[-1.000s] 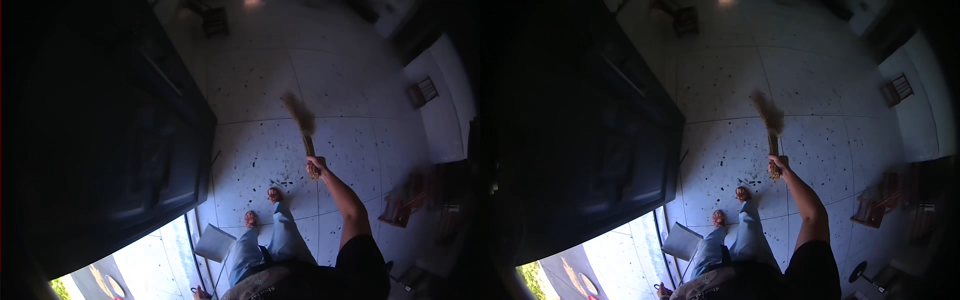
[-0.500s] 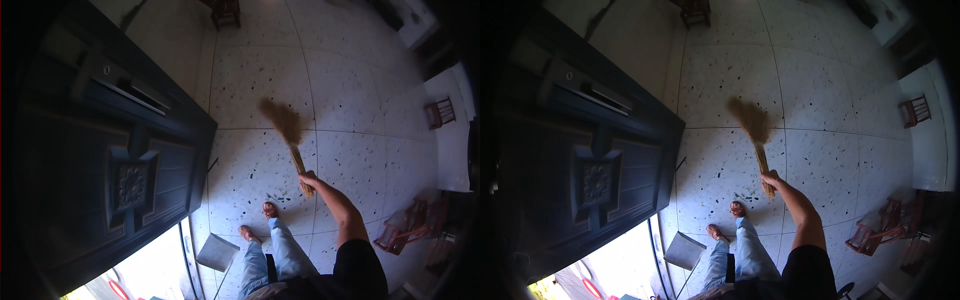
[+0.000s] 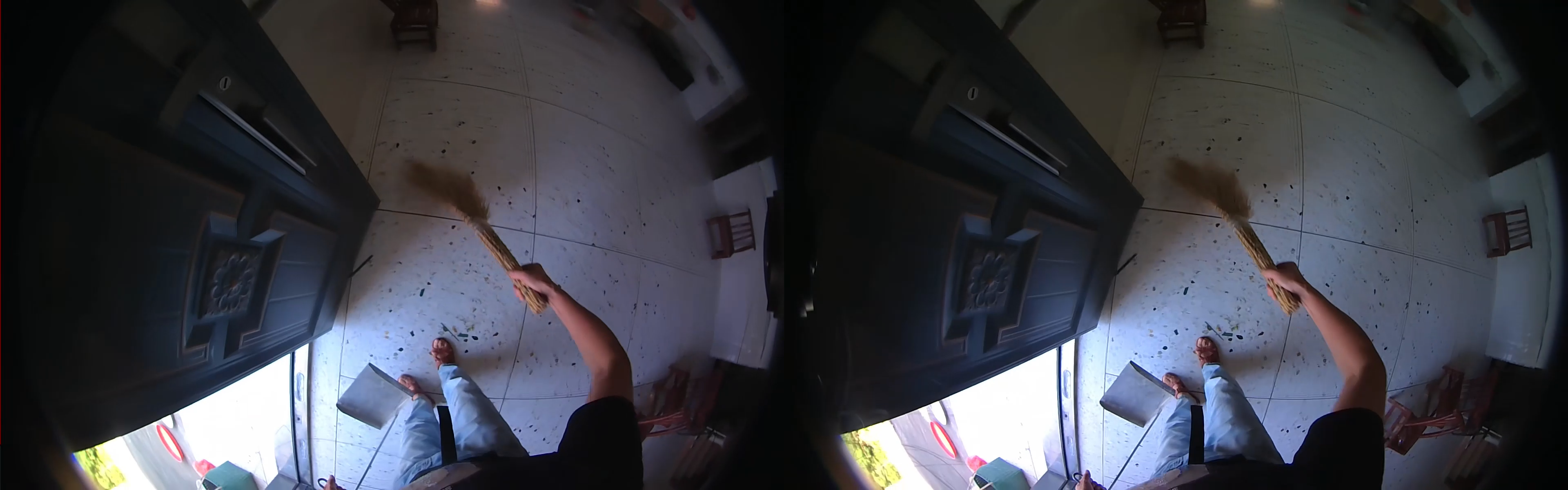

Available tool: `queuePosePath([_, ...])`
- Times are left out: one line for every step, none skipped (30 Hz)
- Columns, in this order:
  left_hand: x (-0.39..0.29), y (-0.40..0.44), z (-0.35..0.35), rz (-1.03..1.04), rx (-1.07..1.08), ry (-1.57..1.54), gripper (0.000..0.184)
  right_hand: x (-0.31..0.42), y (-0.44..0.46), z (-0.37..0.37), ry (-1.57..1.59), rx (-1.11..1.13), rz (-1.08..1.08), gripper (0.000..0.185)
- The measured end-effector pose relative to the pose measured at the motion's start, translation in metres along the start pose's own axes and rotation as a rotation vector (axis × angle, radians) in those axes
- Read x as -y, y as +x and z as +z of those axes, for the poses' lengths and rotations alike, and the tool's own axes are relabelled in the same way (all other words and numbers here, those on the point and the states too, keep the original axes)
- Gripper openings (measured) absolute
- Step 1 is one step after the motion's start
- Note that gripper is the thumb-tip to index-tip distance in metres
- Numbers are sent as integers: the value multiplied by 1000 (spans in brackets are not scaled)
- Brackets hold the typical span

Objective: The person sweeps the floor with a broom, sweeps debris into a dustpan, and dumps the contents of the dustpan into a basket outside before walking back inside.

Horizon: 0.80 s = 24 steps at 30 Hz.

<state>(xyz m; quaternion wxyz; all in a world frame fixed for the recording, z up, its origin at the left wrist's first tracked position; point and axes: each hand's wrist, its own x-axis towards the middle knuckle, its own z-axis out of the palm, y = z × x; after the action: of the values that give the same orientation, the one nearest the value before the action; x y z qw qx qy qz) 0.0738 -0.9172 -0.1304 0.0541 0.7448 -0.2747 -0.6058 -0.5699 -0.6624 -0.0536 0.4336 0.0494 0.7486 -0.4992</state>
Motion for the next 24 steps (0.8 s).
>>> queuePosePath([0, -2, 3, -13, -4, -7, 32, 8, 41, 7, -1, 4, -27, 20])
queuePosePath([5, -3, 4, -24, -7, -18, 32, 21, 68, 18, 129, 25, -6, 19])
queuePosePath([8, -3, 7, -33, -11, -28, 32, 34, 96, 32, 259, 46, 17, 18])
queuePosePath([12, -4, 9, -45, -17, -40, 32, 41, 132, 44, 369, 49, 34, 18])
queuePosePath([14, -5, 9, -56, -19, -47, 32, 45, 162, 58, 477, 51, 53, 18])
queuePosePath([19, -6, 10, -66, -22, -56, 32, 51, 179, 75, 468, 13, 79, 16])
queuePosePath([24, -6, 9, -75, -24, -65, 32, 55, 193, 95, 461, -26, 106, 15])
queuePosePath([28, -8, 8, -84, -31, -72, 32, 52, 203, 113, 456, -70, 140, 13])
queuePosePath([34, -9, 5, -91, -34, -77, 32, 38, 204, 131, 303, -118, 126, 11])
queuePosePath([39, -7, 3, -91, -36, -87, 32, 24, 202, 146, 148, -167, 99, 9])
queuePosePath([39, -10, 3, -104, -39, -99, 32, 13, 202, 156, -12, -215, 76, 8])
queuePosePath([44, -10, 3, -113, -37, -112, 32, -2, 186, 162, -159, -178, 44, 11])
queuePosePath([50, -11, 1, -120, -32, -129, 32, -19, 170, 171, -340, -225, -32, 15])
queuePosePath([57, -10, -1, -124, -27, -147, 32, -41, 149, 175, -432, -283, -107, 18])
queuePosePath([65, -11, -6, -124, -22, -163, 32, -78, 147, 180, -570, -380, -130, 26])
queuePosePath([70, -12, -6, -124, -16, -173, 32, -133, 168, 176, -723, -379, -195, 32])
queuePosePath([75, -14, -7, -124, -10, -189, 32, -131, 136, 180, -818, -273, -93, 49])
queuePosePath([78, -15, -7, -123, -9, -199, 32, -144, 126, 184, -725, -200, -37, 48])
queuePosePath([83, -17, -8, -120, -2, -212, 32, -173, 126, 189, -776, -266, -170, 31])
queuePosePath([88, -19, -10, -117, 2, -231, 32, -180, 113, 195, -774, -270, -153, 30])
queuePosePath([92, -21, -12, -118, 6, -250, 32, -186, 100, 196, -787, -249, -154, 32])
queuePosePath([97, -22, -12, -110, 13, -265, 32, -190, 89, 197, -800, -229, -157, 33])
queuePosePath([97, -20, -10, -129, -30, -261, 33, -193, 78, 199, -836, -211, -127, 34])
queuePosePath([96, -18, -10, -127, -19, -272, 33, -196, 68, 202, -873, -194, -98, 36])
